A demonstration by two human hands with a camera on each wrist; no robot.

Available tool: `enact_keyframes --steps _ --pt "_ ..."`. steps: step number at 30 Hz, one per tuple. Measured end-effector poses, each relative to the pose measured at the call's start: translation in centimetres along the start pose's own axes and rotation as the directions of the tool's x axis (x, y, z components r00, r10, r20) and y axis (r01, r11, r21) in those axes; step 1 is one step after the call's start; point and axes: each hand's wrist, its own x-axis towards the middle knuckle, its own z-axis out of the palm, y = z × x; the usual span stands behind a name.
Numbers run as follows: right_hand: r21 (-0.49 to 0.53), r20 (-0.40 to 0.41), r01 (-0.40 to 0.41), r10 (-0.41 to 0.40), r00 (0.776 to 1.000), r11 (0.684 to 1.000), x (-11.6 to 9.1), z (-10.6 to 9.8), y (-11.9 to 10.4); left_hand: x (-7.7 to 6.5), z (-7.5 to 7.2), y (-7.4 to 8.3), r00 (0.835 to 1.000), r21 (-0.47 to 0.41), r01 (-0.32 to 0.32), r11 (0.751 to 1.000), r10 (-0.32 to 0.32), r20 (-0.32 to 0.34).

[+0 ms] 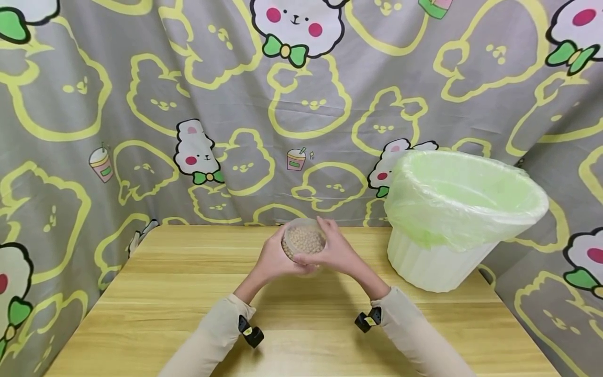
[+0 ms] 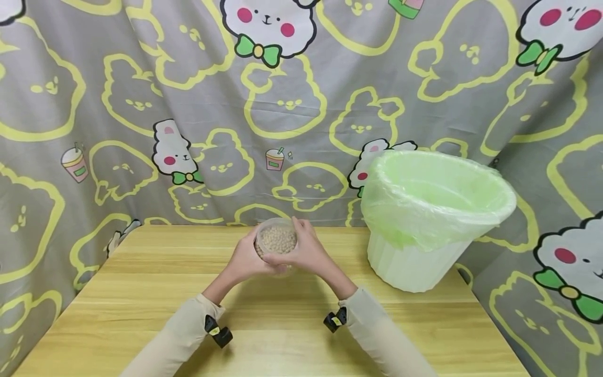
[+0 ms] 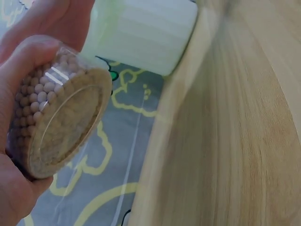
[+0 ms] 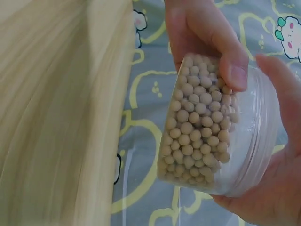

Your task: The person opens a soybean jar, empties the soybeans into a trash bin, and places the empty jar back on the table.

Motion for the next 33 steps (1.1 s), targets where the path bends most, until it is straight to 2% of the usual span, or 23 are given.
enact_keyframes --steps 4,10,15,22,28,33 --pt "-0.010 -0.009 0.056 -0.057 0.998 0.998 0.1 -0.2 0.3 0.0 0.0 0.1 1.000 -0.008 0.010 1.000 -0.010 0.011" --pt "-0.001 0.104 0.194 -0.192 0.976 0.981 0.2 -1.4 1.3 -0.1 -0.6 -0.4 0.993 -0.092 -0.025 0.995 0.035 0.116" --pt "0.009 0.138 0.238 -0.237 0.962 0.971 0.2 -2.2 1.6 -0.2 -0.8 -0.9 0.985 -0.157 -0.048 0.987 0.072 0.157" --pt "-0.047 0.090 0.211 -0.206 0.974 0.976 0.0 -3.5 1.9 -0.7 -1.5 -1.5 0.993 -0.150 -0.027 0.988 0.044 0.113" --pt "-0.105 0.046 0.143 -0.139 0.989 0.984 -0.7 -4.7 4.1 -1.2 -3.1 -2.2 0.998 -0.102 0.012 0.995 -0.005 0.068" --pt "-0.157 0.040 0.084 -0.079 0.996 0.984 -1.3 -4.9 6.4 -1.3 -4.3 -2.4 0.999 -0.092 0.024 0.995 -0.021 0.032"
